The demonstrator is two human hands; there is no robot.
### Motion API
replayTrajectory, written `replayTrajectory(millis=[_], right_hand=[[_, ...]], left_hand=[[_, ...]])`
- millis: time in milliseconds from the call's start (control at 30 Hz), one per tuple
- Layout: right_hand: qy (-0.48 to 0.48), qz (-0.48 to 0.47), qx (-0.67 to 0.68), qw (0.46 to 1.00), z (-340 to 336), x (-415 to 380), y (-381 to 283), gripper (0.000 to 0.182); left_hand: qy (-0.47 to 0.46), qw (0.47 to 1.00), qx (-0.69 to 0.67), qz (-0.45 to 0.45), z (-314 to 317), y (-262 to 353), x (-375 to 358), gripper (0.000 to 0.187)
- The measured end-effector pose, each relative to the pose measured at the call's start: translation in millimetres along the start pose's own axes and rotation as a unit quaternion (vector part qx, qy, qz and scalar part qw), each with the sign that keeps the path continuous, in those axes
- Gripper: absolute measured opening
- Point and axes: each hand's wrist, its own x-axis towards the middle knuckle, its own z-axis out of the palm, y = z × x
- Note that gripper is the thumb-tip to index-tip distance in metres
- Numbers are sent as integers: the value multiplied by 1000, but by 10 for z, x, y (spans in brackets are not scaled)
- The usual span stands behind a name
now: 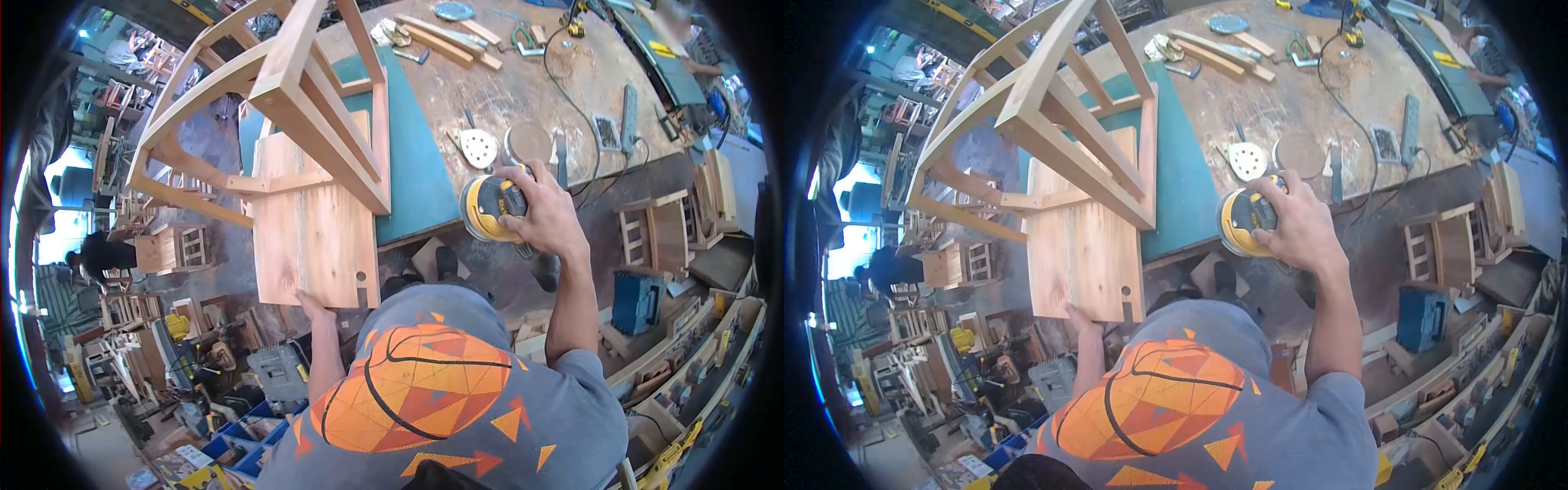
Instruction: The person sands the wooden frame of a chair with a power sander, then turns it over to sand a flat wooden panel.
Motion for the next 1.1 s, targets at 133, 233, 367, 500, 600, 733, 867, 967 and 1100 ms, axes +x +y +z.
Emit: replayTrajectory(millis=[133,233,367,500,600,733,867,967,1100], right_hand=[[0,33,21,999,181,-276,94,68],[-18,102,-2,995,280,-468,217,67],[-26,148,2,989,356,-648,300,67],[-11,185,-23,982,438,-777,376,66],[-6,193,-24,981,487,-699,375,66],[-12,213,-17,977,505,-696,368,66],[-6,211,-3,977,536,-704,384,66],[-5,220,2,975,579,-718,421,66],[-5,225,6,974,651,-761,485,66]], left_hand=[[4,999,38,-23,-70,23,124,82],[68,991,70,-86,-17,-17,106,82],[34,991,57,-117,-179,-194,469,81],[-1,979,24,-205,-240,-277,624,78],[-6,970,164,-178,-159,-391,588,77],[86,960,134,-231,-148,-322,647,67],[-40,962,222,-154,-210,-324,651,68],[23,915,402,-28,178,-192,192,72],[-151,852,429,261,1257,37,-938,91]])
